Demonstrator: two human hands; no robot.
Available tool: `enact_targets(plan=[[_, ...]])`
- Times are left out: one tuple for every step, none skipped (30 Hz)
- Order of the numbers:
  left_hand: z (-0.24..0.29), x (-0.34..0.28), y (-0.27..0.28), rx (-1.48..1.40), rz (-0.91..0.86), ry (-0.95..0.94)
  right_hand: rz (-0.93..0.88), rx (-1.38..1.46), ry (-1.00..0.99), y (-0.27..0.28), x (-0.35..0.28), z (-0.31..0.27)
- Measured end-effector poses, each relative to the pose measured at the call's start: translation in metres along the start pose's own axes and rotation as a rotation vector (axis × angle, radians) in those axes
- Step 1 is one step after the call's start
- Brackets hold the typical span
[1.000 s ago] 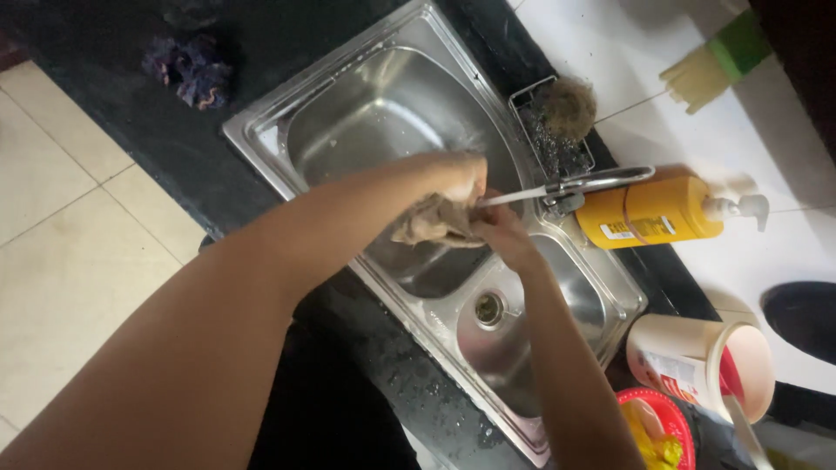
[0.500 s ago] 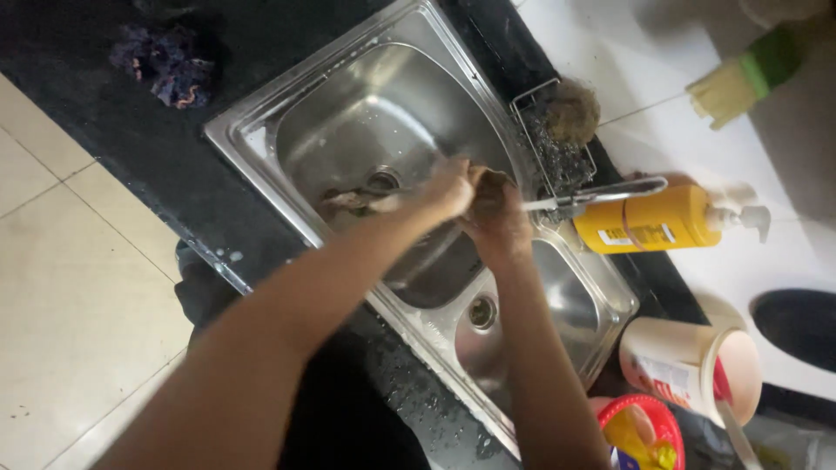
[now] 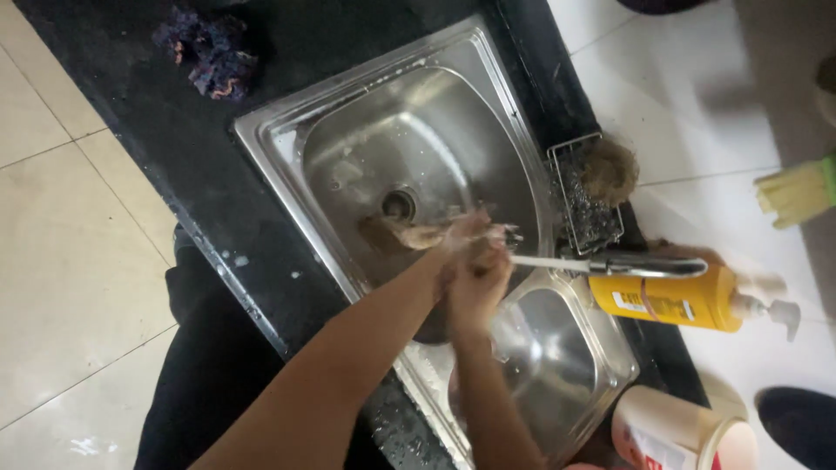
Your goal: Cleaning a gas stove with a wet cloth and washing the cloth in a sink.
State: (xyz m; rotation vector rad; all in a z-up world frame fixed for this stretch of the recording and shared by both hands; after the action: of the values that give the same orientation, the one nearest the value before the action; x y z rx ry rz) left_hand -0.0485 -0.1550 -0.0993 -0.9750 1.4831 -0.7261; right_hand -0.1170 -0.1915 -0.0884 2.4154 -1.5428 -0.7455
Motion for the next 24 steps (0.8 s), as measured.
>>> enact_targets(plan=[[-0.004,0.029,0.014,0.12,-0.091,-0.118,0.01,-0.011,-0.025,-0.001,0.004,-0.004],[-0.008,0.058,0.028,0.241,-0.183,-0.237,0.02,-0.022,-0.05,-0.002,0.008,-0.008],[-0.012,0.068,0.032,0.234,-0.18,-0.239,0.027,-0.036,-0.082,-0.002,0.009,-0.01],[-0.017,0.078,0.034,0.31,-0.236,-0.319,0.034,-0.049,-0.113,-0.002,0.01,-0.012],[-0.019,0.086,0.038,0.394,-0.289,-0.396,0.042,-0.056,-0.147,-0.004,0.01,-0.013],[-0.015,0.098,0.046,0.394,-0.283,-0.396,0.049,-0.062,-0.181,-0.007,0.009,-0.015],[-0.014,0.112,0.052,0.308,-0.368,-0.367,0.063,-0.069,-0.215,-0.008,0.009,-0.017],[-0.012,0.125,0.058,0.22,-0.451,-0.336,0.077,-0.075,-0.248,-0.008,0.009,-0.02],[-0.004,0.146,0.066,0.222,-0.456,-0.344,0.084,-0.082,-0.269,-0.01,0.014,-0.027],[0.003,0.165,0.073,0.037,-0.712,-0.227,0.092,-0.09,-0.29,-0.013,0.019,-0.033],[0.007,0.18,0.085,-0.158,-0.956,-0.104,0.099,-0.1,-0.32,-0.014,0.02,-0.036],[0.003,0.14,0.068,-0.16,-0.955,-0.109,0.107,-0.11,-0.35,-0.015,0.021,-0.038],[-0.004,0.106,0.042,-0.12,-0.901,-0.113,0.123,-0.119,-0.384,-0.013,0.02,-0.04],[-0.015,0.072,0.016,-0.08,-0.848,-0.116,0.139,-0.127,-0.418,-0.011,0.019,-0.041],[-0.015,0.082,0.026,-0.038,-0.794,-0.122,0.14,-0.126,-0.422,-0.012,0.017,-0.021],[-0.015,0.091,0.036,0.005,-0.739,-0.127,0.095,-0.174,-0.239,-0.014,0.015,-0.003],[-0.015,0.103,0.042,0.045,-0.692,-0.135,0.05,-0.223,-0.049,-0.015,0.016,0.012],[-0.009,0.116,0.051,0.086,-0.644,-0.144,0.052,-0.225,-0.045,-0.014,0.019,0.016],[-0.001,0.128,0.062,0.125,-0.592,-0.16,0.013,-0.259,0.083,-0.016,0.022,0.02],[0.006,0.139,0.073,0.163,-0.539,-0.176,-0.027,-0.291,0.211,-0.018,0.024,0.025],[0.005,0.127,0.07,0.198,-0.481,-0.177,-0.025,-0.295,0.202,-0.013,0.03,0.015],[0.003,0.116,0.066,0.233,-0.424,-0.178,0.037,-0.149,-0.005,-0.008,0.037,0.007],[0.008,0.104,0.061,0.276,-0.365,-0.181,0.093,0.005,-0.21,-0.007,0.045,-0.001],[0.011,0.094,0.057,0.318,-0.307,-0.185,0.093,0.009,-0.216,-0.008,0.047,0.002]])
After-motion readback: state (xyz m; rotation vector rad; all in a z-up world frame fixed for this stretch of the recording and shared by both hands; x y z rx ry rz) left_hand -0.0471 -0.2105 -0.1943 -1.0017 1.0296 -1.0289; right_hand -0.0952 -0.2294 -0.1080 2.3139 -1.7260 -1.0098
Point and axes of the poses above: each hand's wrist, its own x-axis towards the middle knuckle, its own y-axis out of the back of the hand, z = x × y, the point moved 1 cm from there along x, towards the middle knuckle, and after that the axes turned 2 degrees about -z, right-handed, at the moved point
